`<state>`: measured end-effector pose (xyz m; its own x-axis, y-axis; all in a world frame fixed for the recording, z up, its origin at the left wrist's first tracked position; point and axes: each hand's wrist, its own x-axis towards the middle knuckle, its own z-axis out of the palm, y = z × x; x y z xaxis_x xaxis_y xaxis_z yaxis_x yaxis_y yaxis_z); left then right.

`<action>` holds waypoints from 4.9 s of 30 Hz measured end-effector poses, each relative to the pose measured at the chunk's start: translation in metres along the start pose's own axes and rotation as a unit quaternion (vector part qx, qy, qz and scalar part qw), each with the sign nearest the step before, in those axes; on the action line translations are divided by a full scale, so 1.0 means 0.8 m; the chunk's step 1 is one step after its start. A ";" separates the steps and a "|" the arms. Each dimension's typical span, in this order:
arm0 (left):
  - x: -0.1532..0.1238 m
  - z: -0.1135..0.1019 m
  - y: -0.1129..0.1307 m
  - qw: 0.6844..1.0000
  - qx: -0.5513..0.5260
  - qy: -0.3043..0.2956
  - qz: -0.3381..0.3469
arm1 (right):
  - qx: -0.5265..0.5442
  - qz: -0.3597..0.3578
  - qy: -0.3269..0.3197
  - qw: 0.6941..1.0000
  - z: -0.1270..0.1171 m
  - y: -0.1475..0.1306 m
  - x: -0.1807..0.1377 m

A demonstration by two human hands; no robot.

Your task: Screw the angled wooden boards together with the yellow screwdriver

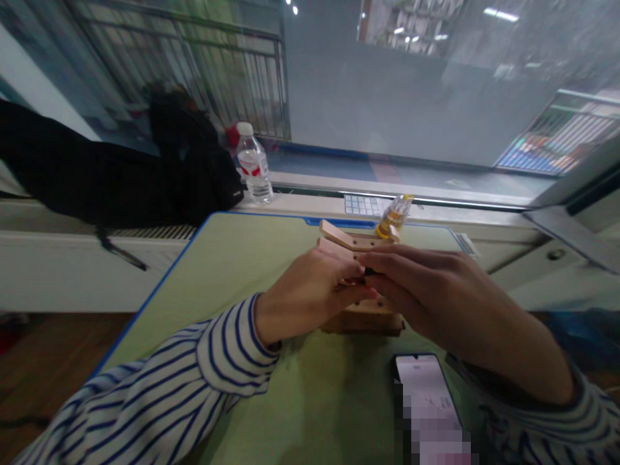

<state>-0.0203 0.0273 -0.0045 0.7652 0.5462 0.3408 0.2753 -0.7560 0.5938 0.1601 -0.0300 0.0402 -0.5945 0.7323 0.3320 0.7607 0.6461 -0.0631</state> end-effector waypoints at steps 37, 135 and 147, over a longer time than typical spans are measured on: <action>0.001 0.003 0.002 0.999 -0.009 0.030 0.004 | -0.003 0.039 -0.021 0.999 -0.006 0.002 0.000; 0.000 0.007 0.001 0.999 -0.015 0.040 0.002 | 0.029 -0.033 -0.013 0.999 -0.004 0.002 -0.002; 0.001 0.000 -0.001 0.999 -0.036 -0.005 -0.002 | 0.020 -0.005 -0.026 0.999 0.000 0.000 -0.002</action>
<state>-0.0197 0.0282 -0.0048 0.7703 0.5449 0.3312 0.2361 -0.7262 0.6456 0.1611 -0.0317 0.0398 -0.6153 0.7357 0.2831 0.7446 0.6603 -0.0975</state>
